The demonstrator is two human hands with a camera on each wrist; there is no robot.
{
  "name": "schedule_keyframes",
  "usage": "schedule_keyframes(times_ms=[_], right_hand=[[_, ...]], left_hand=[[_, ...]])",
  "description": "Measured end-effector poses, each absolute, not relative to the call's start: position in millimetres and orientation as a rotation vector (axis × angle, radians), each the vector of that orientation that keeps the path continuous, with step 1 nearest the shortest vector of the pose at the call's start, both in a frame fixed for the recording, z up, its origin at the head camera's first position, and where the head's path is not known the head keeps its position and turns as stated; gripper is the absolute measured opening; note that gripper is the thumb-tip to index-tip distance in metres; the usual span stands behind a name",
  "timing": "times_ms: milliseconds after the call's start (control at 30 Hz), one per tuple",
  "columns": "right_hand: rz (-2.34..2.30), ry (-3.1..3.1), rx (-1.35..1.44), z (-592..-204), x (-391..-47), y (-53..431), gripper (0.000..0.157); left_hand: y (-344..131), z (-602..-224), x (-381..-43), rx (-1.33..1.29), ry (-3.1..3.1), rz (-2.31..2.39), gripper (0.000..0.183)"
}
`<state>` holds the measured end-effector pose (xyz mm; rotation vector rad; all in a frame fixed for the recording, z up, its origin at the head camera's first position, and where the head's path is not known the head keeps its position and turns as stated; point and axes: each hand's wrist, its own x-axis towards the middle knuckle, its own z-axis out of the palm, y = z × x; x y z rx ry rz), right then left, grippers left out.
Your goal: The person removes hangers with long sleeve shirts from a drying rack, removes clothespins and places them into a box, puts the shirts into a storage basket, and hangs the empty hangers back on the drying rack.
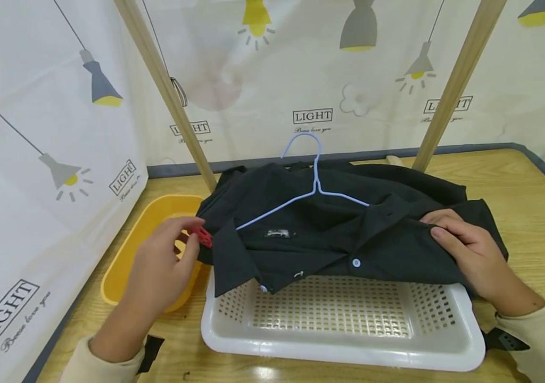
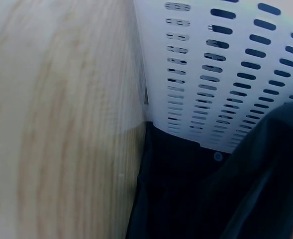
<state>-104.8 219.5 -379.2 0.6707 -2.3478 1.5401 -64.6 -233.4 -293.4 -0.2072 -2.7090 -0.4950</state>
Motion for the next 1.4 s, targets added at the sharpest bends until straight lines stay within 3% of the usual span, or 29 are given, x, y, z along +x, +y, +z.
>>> schedule_keyframes(times_ms=[400, 1000, 1400], right_hand=[[1.517, -2.371, 0.639, -381, -105, 220, 0.019], [1.59, -2.166, 0.784, -386, -104, 223, 0.024], [1.559, -2.263, 0.726, -379, -106, 219, 0.02]], left_hand=[[-233, -306, -72, -0.08, -2.72, -0.646, 0.025], [-213, -331, -73, -0.11, -2.51, -1.171, 0.031], [-206, -350, -71, -0.159, -2.348, -1.25, 0.021]])
